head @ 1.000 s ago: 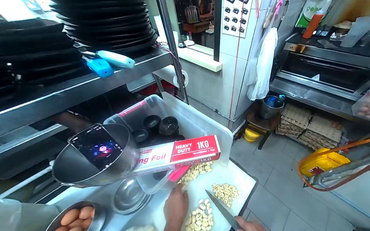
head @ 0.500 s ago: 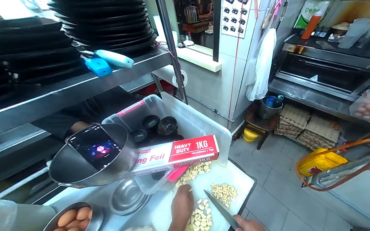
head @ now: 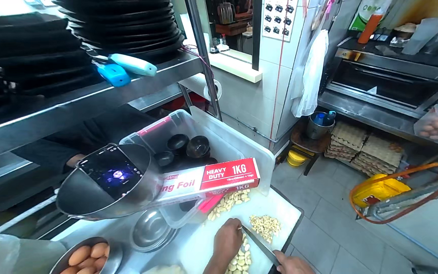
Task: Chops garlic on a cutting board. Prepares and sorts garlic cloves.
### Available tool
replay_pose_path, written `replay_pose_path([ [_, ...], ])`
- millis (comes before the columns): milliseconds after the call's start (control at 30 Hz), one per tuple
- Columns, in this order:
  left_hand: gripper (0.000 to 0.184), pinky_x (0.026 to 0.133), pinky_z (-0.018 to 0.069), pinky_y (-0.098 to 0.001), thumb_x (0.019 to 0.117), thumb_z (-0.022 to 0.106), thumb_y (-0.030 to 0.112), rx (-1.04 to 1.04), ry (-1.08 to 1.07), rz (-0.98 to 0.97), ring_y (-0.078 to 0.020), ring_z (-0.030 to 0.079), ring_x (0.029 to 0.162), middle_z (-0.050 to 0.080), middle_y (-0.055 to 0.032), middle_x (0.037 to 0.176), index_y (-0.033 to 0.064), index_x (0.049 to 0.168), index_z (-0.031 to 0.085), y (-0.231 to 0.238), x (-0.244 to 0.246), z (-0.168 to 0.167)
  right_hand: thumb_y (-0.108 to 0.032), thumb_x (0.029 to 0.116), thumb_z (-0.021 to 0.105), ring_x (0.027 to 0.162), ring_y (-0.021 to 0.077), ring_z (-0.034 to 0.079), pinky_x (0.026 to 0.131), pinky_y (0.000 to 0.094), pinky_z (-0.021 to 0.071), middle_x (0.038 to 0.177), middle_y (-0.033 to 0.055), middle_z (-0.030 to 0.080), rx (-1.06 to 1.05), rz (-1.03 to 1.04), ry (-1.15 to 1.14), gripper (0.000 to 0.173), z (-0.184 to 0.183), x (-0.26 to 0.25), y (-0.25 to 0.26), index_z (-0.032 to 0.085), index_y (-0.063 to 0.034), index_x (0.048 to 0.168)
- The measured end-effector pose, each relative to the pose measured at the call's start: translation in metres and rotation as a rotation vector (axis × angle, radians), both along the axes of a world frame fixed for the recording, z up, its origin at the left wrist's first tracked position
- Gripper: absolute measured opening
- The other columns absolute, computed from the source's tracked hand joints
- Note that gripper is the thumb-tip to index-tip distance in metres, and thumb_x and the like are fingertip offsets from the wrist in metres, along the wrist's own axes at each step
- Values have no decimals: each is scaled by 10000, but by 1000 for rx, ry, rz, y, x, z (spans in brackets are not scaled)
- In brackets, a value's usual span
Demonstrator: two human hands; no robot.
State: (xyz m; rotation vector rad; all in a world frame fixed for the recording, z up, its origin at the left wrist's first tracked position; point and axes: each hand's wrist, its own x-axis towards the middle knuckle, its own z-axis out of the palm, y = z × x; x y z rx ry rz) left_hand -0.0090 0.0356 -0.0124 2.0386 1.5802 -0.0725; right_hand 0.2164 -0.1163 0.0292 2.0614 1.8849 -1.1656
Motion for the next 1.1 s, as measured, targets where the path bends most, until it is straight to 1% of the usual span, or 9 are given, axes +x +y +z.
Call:
replay_pose_path([
  [133,251,841,601,-503,921,570,364,-133,74,-59,-181,696,1052,711,28,1112,263,1070,745,1,-1,19,-395,1070,456,960,394,735,813,622,581,1031,164,750,-21,0,-36,449,3,-1,8,503,-291,1504],
  [200,270,853,604,-504,925,573,384,-87,52,63,-182,700,1049,717,24,1121,261,1081,757,2,-10,19,-396,1069,457,962,396,735,813,627,580,1032,166,750,-21,4,-31,447,0,1,9,503,-293,1501],
  [300,404,869,603,-546,979,572,393,76,80,350,-281,720,1074,712,-66,1254,220,1330,672,7,-28,20,-394,1072,463,970,397,734,827,629,576,1044,174,750,-14,2,-15,445,-4,1,7,515,-274,1497],
  [367,435,849,608,-538,998,561,423,123,152,427,-298,725,1062,698,-88,1279,205,1368,636,10,-39,15,-397,1073,459,969,392,734,831,623,578,1040,169,750,-10,6,-10,448,-6,2,5,513,-261,1496],
  [633,263,868,611,-468,1013,549,332,88,12,177,-204,711,1024,710,-30,1143,203,1149,734,-4,-40,-3,-392,1067,482,952,406,733,814,651,573,1028,176,750,7,-12,31,431,-10,4,4,533,-259,1475],
  [800,249,926,601,-386,1022,537,212,165,-98,40,-121,699,1074,721,44,1172,246,1124,762,-6,-28,-16,-394,1068,474,950,392,736,813,633,579,1024,167,751,7,-3,23,435,-11,4,4,524,-265,1481],
  [900,280,933,599,-426,987,585,301,118,-85,164,-134,698,1100,714,39,1220,247,1225,722,-8,-21,-6,-389,1070,477,951,393,737,820,643,575,1030,167,753,16,-8,41,427,-13,7,3,536,-257,1472],
  [1000,293,825,616,-438,943,611,485,74,29,223,-130,708,993,717,60,1108,276,1094,751,-11,-16,-3,-395,1072,471,967,372,738,836,625,578,1032,147,757,26,-36,49,428,-13,10,-3,529,-279,1480],
  [1100,250,833,616,-436,960,581,399,69,34,156,-122,711,1011,726,76,1128,276,1083,761,-11,-11,-7,-389,1075,457,937,373,737,809,620,580,1003,147,753,45,-57,29,438,-10,13,-9,507,-288,1498],
])
